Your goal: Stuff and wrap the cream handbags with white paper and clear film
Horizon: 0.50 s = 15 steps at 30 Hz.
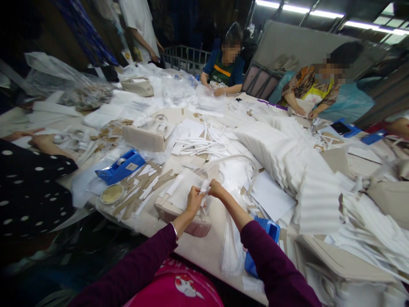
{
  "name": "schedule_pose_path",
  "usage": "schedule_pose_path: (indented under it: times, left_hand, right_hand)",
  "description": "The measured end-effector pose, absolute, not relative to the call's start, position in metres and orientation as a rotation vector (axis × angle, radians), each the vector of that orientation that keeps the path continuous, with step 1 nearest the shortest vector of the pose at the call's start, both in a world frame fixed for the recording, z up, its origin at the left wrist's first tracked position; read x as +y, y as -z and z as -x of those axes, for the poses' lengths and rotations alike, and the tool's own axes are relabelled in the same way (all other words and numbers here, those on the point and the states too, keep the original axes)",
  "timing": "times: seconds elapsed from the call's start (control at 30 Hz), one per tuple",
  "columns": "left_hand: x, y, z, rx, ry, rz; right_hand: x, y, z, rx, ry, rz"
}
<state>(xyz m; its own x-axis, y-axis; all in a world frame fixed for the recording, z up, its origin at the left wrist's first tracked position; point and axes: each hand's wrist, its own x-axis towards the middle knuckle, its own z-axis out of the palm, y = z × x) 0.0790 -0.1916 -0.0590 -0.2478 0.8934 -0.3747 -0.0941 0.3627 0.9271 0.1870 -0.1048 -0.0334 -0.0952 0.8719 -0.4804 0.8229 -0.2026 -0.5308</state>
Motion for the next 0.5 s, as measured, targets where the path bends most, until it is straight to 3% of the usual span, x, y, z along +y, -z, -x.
schedule_pose_path:
  times: [0.27,0.5]
  left_hand:
    - [-0.191,0.058,-0.079,1.548,-1.104,-0.775]
    - [-0.191,0.060,-0.078,1.543,-1.087,-0.777]
  right_hand:
    - [-0.101,0.047,-0.181,-1.660,-1.398,2.165]
    - [-0.140,0.046,-0.192,-1.390,-1.336,2.024]
